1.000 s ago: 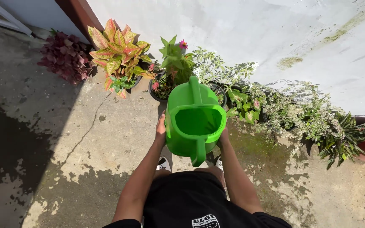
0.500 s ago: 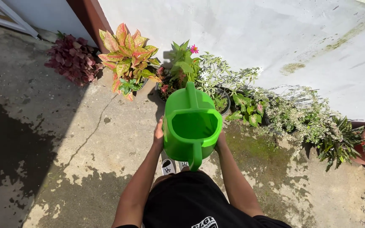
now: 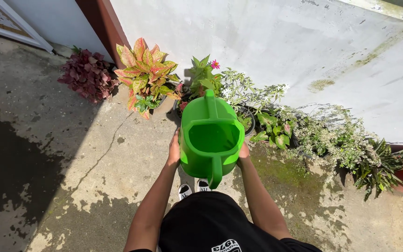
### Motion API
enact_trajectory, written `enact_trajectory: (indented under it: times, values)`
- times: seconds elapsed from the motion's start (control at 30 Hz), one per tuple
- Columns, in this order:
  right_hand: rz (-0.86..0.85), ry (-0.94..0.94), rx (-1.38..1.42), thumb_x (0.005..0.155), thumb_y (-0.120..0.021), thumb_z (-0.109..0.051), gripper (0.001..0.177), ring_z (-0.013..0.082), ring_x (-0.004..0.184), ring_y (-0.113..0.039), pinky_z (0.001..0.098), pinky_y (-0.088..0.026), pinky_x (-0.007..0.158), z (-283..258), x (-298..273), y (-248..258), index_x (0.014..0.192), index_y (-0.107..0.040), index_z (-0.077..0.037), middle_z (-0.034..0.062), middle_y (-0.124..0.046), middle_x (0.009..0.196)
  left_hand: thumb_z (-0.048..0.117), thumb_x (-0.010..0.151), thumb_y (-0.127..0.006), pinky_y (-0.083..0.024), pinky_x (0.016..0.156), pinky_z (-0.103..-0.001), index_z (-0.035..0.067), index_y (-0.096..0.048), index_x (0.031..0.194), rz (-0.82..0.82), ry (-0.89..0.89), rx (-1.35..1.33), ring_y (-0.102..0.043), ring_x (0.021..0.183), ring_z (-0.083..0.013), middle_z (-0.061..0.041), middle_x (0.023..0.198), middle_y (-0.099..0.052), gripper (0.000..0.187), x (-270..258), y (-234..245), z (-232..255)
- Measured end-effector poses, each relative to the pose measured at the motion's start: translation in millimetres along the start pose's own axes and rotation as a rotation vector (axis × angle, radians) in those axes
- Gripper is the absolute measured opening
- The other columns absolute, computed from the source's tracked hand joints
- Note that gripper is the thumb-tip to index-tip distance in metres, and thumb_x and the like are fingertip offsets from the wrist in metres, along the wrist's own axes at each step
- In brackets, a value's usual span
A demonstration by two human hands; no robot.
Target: Watering several potted plants located in an outdoor garden or patio area using a green watering can.
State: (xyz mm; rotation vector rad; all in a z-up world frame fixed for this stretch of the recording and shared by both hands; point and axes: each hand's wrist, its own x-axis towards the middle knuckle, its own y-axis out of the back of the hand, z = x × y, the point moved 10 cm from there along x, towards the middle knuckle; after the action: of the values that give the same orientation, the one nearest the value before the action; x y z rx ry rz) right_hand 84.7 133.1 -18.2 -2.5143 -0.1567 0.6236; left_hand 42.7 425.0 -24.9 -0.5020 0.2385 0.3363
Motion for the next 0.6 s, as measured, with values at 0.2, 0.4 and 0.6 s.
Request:
enact_trajectory:
  times: [0.2,0.4,0.6]
  values:
    - [0.127,-0.076,-0.104,0.097,-0.056,-0.023,0.038,0.0234,0.09,-0.072,0.0369,-0.06,0.076,-12.4,-21.0,-16.6,0.13,-0.063,-0.008,0.013,-0.071,0.111,0.042,0.105,-0.043,-0.036,0.116,-0.033,0.004,-0.042,0.155,0.087,0.125,-0.095,-0.047,0.143,-0.0215,-0.008,0.159,-0.047,0.063,-4.6,10.3,-25.2]
    - [-0.134,0.064,0.007,0.099,-0.058,-0.02,0.038,0.0218,0.093,-0.072,0.0351,-0.061,0.08,5.3,28.9,2.6,0.131,-0.062,-0.001,0.0126,-0.071,0.113,0.042,0.105,-0.045,-0.038,0.114,-0.035,0.004,-0.043,0.156,0.004,0.056,-0.188,-0.049,0.14,-0.0229,-0.01,0.155,-0.05,0.063,2.9,-3.9,-5.0]
    - [-0.088,0.044,-0.083,0.098,-0.058,-0.019,0.037,0.0213,0.089,-0.07,0.0338,-0.059,0.075,-1.6,16.8,-15.0,0.131,-0.063,-0.002,0.0119,-0.071,0.109,0.043,0.105,-0.042,-0.043,0.111,-0.037,0.006,-0.043,0.156,0.048,0.111,-0.162,-0.053,0.136,-0.0246,-0.011,0.153,-0.052,0.063,-3.0,3.9,-8.0]
